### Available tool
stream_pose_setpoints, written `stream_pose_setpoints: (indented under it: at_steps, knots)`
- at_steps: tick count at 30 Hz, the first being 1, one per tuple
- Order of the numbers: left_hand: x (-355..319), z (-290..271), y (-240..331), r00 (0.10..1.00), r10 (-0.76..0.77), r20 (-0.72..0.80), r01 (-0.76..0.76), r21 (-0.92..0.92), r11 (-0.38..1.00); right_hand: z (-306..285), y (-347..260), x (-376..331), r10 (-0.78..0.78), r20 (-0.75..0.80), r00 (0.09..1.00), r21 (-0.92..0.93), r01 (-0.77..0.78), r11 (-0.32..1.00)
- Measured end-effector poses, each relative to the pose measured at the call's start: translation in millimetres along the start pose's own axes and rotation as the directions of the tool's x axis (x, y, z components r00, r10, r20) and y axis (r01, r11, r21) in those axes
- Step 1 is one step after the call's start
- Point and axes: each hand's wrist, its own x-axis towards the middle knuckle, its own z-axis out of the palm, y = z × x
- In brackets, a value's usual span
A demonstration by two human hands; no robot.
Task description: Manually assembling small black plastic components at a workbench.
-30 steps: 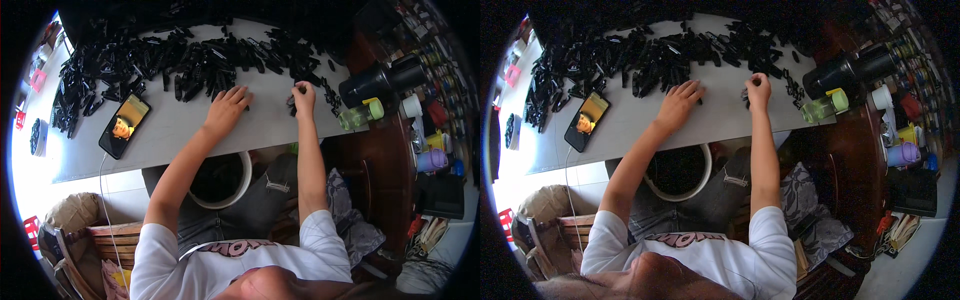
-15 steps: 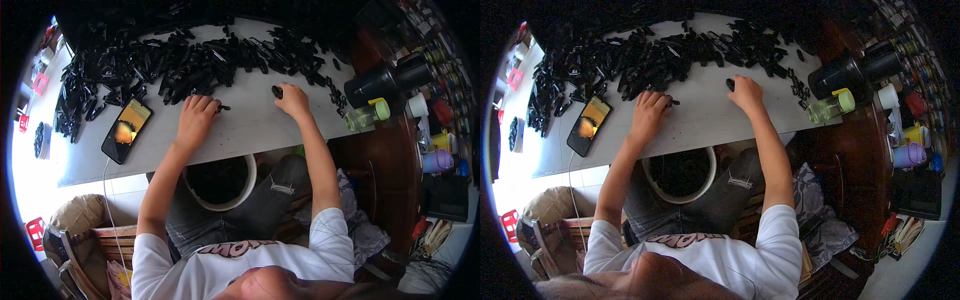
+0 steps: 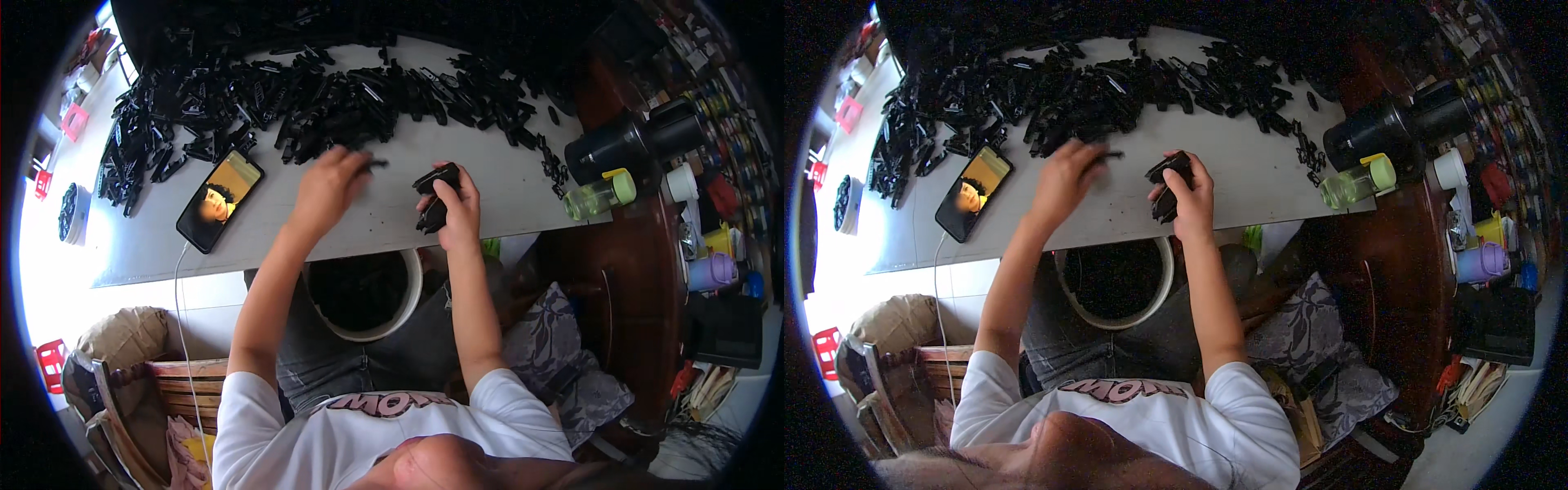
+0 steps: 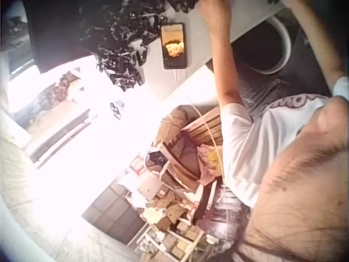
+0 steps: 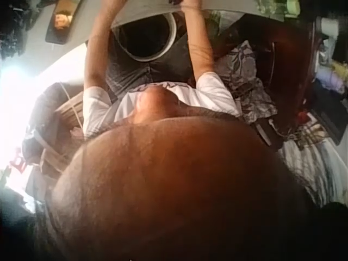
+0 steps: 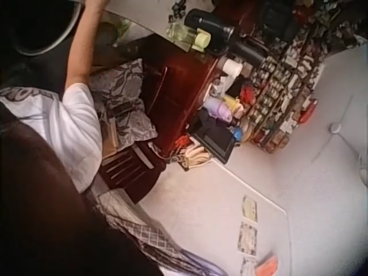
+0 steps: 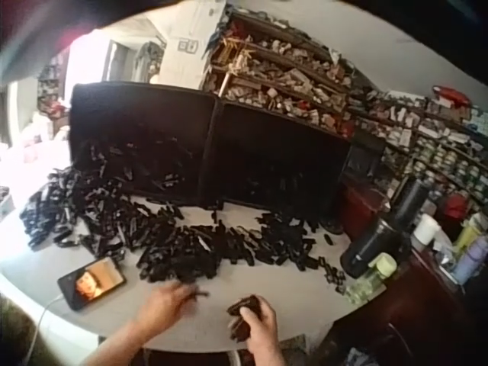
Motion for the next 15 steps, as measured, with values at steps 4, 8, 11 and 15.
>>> stream_pose_setpoints:
  at_steps: [4, 8, 11, 15]
  knots:
    - [-22.3, 4.7, 18.2, 0.978, -0.096, 0.186, 0.152, -0.319, 0.936, 11.4, 3.4, -18.5, 0.088, 0.150, 0.985, 0.039, -0.094, 0.995]
    - [-51.0, 26.7, 19.0, 0.956, -0.241, 0.167, 0.254, -0.885, 0.391, 16.4, 8.9, -40.4, 0.123, 0.259, 0.958, 0.177, -0.172, 0.969]
    - [-54.3, 21.9, 30.8, 0.847, -0.464, 0.260, 0.299, -0.954, 0.011, 18.6, 8.2, -47.6, 0.125, 0.268, 0.955, 0.146, -0.169, 0.975]
    - [-64.5, 8.9, 19.8, 0.862, -0.340, 0.375, 0.481, -0.818, 0.316, 24.3, 2.6, -51.4, 0.082, 0.276, 0.958, -0.045, -0.072, 0.996]
